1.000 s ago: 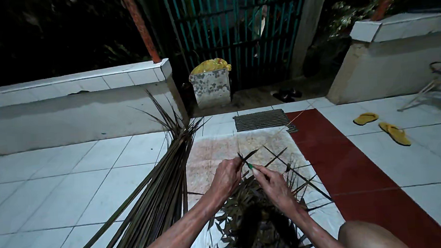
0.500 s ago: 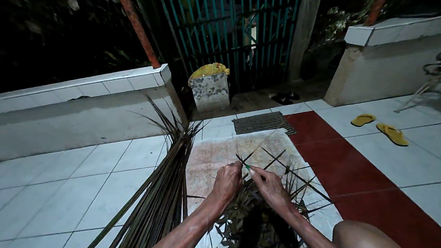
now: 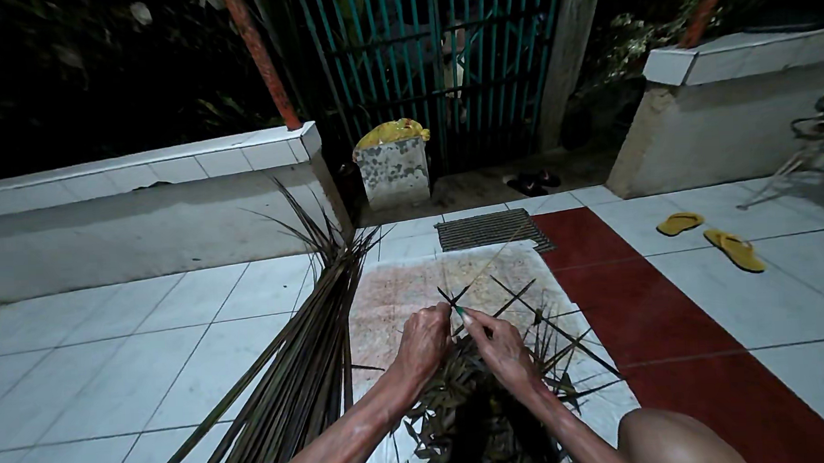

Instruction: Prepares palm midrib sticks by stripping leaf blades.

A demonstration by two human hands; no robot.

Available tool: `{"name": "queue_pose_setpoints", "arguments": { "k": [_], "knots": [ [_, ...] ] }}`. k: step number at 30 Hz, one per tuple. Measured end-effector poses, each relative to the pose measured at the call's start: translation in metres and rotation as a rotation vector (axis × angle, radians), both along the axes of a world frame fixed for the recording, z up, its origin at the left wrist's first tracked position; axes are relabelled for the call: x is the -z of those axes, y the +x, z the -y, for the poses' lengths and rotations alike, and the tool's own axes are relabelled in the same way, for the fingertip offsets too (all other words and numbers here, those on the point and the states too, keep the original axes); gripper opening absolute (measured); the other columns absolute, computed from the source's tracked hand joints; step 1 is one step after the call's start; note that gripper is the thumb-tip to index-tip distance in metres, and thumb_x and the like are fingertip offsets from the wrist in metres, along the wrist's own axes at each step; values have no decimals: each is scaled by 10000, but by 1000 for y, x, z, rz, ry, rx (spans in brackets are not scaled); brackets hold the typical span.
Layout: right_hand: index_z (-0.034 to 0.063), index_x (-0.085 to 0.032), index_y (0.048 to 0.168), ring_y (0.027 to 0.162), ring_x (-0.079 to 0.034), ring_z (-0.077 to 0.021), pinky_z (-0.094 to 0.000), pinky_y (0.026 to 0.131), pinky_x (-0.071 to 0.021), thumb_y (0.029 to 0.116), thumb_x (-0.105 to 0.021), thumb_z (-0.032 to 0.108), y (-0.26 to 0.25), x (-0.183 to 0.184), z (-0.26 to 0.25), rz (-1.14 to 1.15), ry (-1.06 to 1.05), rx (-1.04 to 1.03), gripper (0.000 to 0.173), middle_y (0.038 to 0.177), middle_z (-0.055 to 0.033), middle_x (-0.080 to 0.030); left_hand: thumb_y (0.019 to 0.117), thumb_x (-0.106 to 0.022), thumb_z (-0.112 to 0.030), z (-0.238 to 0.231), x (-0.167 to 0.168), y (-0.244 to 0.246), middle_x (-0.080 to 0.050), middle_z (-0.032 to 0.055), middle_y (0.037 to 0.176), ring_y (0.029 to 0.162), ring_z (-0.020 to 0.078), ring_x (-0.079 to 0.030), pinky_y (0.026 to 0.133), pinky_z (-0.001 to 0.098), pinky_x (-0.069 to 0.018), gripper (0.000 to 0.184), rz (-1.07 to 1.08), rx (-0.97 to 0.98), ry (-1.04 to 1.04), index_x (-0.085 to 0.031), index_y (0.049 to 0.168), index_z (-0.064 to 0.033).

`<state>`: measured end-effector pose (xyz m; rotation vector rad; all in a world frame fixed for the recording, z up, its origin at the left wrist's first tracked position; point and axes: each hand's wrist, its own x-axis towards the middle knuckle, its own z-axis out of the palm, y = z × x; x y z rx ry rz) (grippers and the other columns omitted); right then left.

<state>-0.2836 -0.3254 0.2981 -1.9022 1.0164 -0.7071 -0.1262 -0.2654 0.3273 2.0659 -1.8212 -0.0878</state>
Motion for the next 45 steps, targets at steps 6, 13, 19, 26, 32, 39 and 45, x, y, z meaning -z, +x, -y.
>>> {"name": "queue_pose_setpoints", "arguments": {
  "k": [6, 13, 19, 26, 32, 39, 45],
  "knots": [
    [216, -712, 1321, 781, -657, -136, -394, 755, -543, 1069, -475, 419, 3, 4, 1, 22, -7, -1, 401, 910, -12, -725, 1036, -468, -160, -4, -3, -2, -688, 156, 799, 789, 342, -716, 703, 512, -576, 262, -21, -20, 36, -687, 998, -22],
    [225, -707, 1332, 832, -680, -150, -424, 789, -552, 1067, -474, 423, 4, 6, 2, 13, -24, 2, 405, 951, -19, -740, 1045, -467, -174, -8, -6, -5, -695, 155, 806, 799, 338, -721, 715, 501, -579, 272, -11, -31, 50, -692, 1009, -27],
    [240, -704, 1336, 848, -689, -162, -442, 800, -558, 1062, -492, 422, 6, 7, 2, 7, -39, 14, 392, 971, -15, -744, 1053, -462, -186, -11, -11, -8, -695, 154, 815, 830, 333, -721, 746, 496, -576, 282, -33, -50, 88, -691, 1014, -27],
    [268, -697, 1344, 863, -694, -161, -456, 806, -560, 1062, -479, 441, 6, 8, 2, -9, -66, 12, 397, 1000, -8, -748, 1048, -473, -192, -17, -19, -10, -697, 158, 826, 847, 332, -721, 759, 492, -574, 279, -51, -63, 113, -694, 1008, -25],
    [268, -698, 1345, 865, -705, -187, -484, 811, -566, 1057, -490, 443, 8, 11, 2, -30, -90, 26, 396, 997, -26, -755, 1031, -483, -177, -23, -20, -11, -692, 145, 808, 829, 317, -718, 745, 481, -573, 262, -58, -62, 111, -695, 993, -28],
    [208, -698, 1344, 844, -701, -239, -517, 794, -564, 1063, -514, 378, 4, 16, 19, -18, -75, 124, 376, 988, -78, -747, 1030, -486, -178, -40, -24, -13, -684, 142, 797, 810, 316, -710, 732, 486, -567, 254, -99, -46, 134, -694, 987, -38],
    [133, -689, 1332, 771, -653, -243, -496, 735, -537, 1075, -496, 353, -6, 15, 32, 23, -99, 182, 389, 905, -106, -706, 1038, -489, -167, -50, -28, -2, -691, 151, 829, 824, 328, -710, 747, 496, -574, 248, -80, -77, 99, -697, 1029, -34]
  ]
}}
